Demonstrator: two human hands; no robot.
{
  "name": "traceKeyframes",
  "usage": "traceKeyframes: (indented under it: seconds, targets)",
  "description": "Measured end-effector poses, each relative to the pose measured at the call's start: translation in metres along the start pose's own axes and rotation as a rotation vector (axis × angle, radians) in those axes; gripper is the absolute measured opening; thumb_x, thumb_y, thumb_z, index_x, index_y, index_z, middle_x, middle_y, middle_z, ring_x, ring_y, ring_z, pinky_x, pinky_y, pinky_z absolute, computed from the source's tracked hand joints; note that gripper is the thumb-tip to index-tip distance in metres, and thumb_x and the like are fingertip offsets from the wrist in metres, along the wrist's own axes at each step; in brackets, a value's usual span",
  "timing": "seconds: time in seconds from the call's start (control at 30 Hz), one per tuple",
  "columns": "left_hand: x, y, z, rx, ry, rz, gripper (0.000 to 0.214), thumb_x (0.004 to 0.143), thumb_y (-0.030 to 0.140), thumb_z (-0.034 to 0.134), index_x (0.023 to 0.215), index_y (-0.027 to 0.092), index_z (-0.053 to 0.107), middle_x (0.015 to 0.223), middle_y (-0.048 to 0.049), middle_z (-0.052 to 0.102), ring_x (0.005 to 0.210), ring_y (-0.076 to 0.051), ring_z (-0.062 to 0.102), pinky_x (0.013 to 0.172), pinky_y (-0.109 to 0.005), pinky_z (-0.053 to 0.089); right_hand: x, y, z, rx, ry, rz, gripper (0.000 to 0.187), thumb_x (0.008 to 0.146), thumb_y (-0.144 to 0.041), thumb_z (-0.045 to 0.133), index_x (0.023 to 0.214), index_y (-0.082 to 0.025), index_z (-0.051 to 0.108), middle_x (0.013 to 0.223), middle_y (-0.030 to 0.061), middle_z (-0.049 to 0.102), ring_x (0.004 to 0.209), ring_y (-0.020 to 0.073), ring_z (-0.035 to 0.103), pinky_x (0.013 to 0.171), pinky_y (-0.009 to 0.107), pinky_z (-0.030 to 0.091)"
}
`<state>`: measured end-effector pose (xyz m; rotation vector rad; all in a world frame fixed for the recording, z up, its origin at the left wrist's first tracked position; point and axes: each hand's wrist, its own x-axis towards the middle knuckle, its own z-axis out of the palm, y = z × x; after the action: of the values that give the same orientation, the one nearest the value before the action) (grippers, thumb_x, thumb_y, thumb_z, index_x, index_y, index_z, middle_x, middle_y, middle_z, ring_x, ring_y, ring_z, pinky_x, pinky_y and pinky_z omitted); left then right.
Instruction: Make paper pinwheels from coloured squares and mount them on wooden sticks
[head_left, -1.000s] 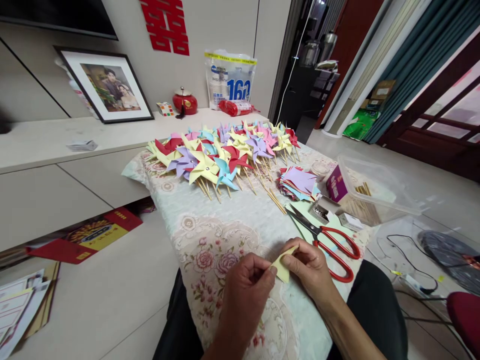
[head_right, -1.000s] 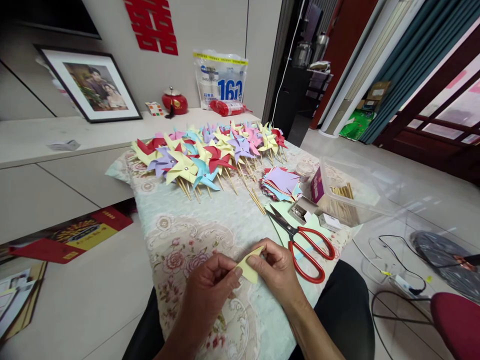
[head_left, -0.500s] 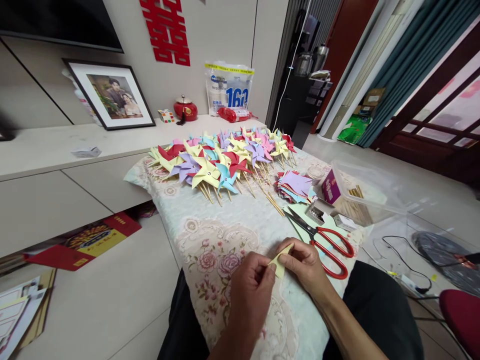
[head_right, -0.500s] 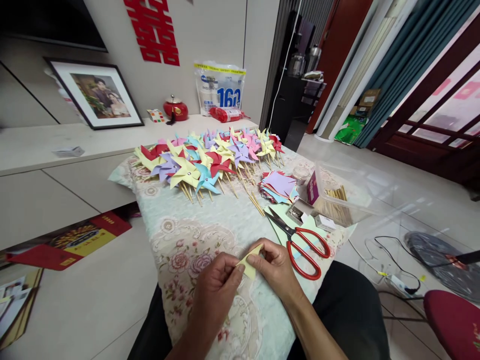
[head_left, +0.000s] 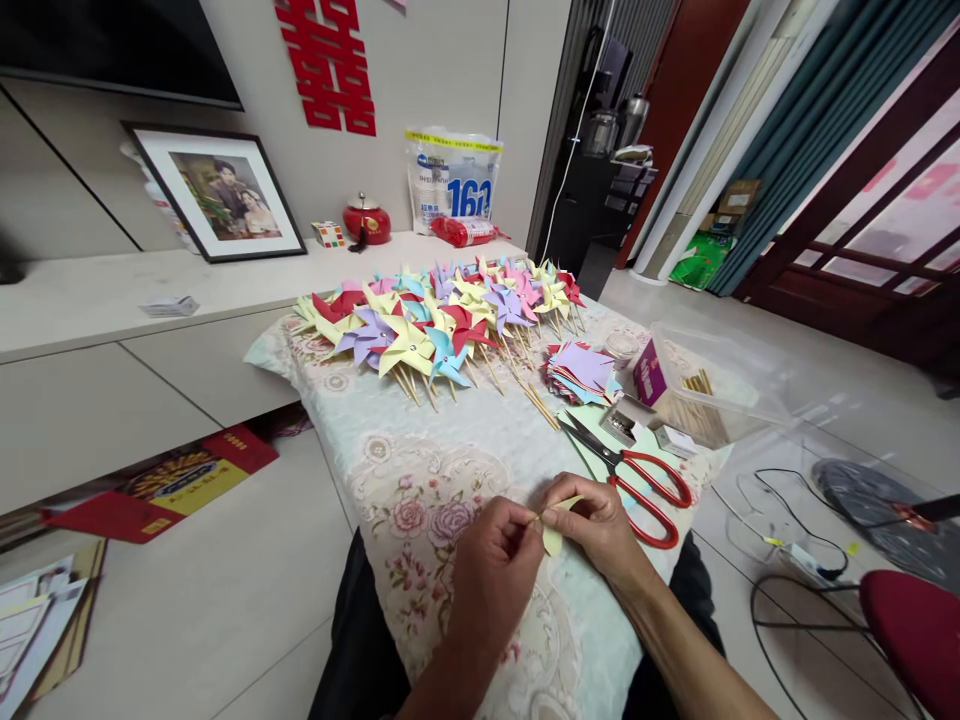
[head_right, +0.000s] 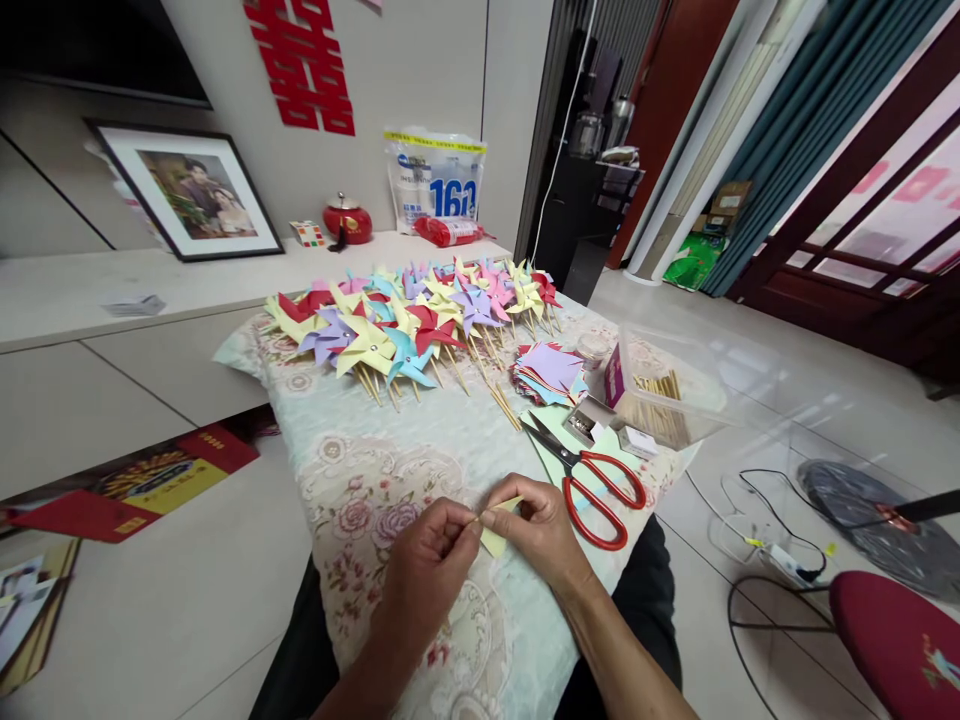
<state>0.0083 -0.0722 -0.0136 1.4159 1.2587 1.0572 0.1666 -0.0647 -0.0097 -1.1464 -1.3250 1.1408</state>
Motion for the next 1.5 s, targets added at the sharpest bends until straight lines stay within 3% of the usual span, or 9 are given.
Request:
traceKeyframes:
  seconds: [0.37,0.57,0.87,1.03,1.5]
  targets:
    - [-0.001,-0.006,-0.001,-0.081,-0.017,0.022,0.017,0.084,0.031,0.059,0.071,0.02,0.059,0.058,0.0043,0.052,0.052,-0.012,0.045,0.05,-0.023,0.035,0.0,0.002,0.001,0.06,0.039,0.076,0.021,0.076,-0.036,0.079,0.07,-0.019,0.069,0.06,-0.0034,0.058,0.057,0.0121,0.047,0.055,0.025,0.036]
    - [-0.002,-0.004,0.003,0.03,-0.018,0.001,0.015,0.083,0.031,0.059,0.073,0.021,0.057,0.06,0.0033,0.057,0.053,-0.012,0.049,0.05,-0.022,0.035,0.002,0.008,0.001,0.083,0.078,0.069,0.024,0.075,-0.04,0.079,0.071,-0.019,0.069,0.058,-0.0032,0.058,0.054,0.0127,0.047,0.054,0.026,0.036]
    - [-0.001,-0.007,0.004,0.03,-0.001,-0.015,0.018,0.084,0.031,0.055,0.069,0.023,0.051,0.051,0.0076,0.043,0.048,-0.011,0.038,0.049,-0.023,0.03,0.001,0.011,0.0,0.115,0.084,0.053,0.023,0.076,-0.039,0.079,0.071,-0.019,0.069,0.057,-0.0036,0.057,0.053,0.0121,0.047,0.053,0.025,0.036]
    - [-0.001,-0.006,0.003,-0.052,0.0,-0.023,0.018,0.086,0.034,0.054,0.073,0.022,0.052,0.056,0.0065,0.045,0.05,-0.011,0.04,0.05,-0.023,0.032,0.001,0.015,0.0,0.11,0.084,0.049,0.023,0.077,-0.039,0.077,0.073,-0.019,0.068,0.057,-0.0034,0.058,0.053,0.0123,0.047,0.052,0.025,0.036]
    - [0.0,-0.003,0.004,0.073,0.03,0.034,0.018,0.081,0.029,0.058,0.065,0.022,0.053,0.051,0.0074,0.041,0.047,-0.011,0.037,0.047,-0.022,0.028,0.001,-0.003,0.0,-0.068,0.021,-0.01,0.015,0.077,-0.033,0.077,0.072,-0.02,0.074,0.072,0.0016,0.071,0.07,0.0184,0.062,0.067,0.028,0.046]
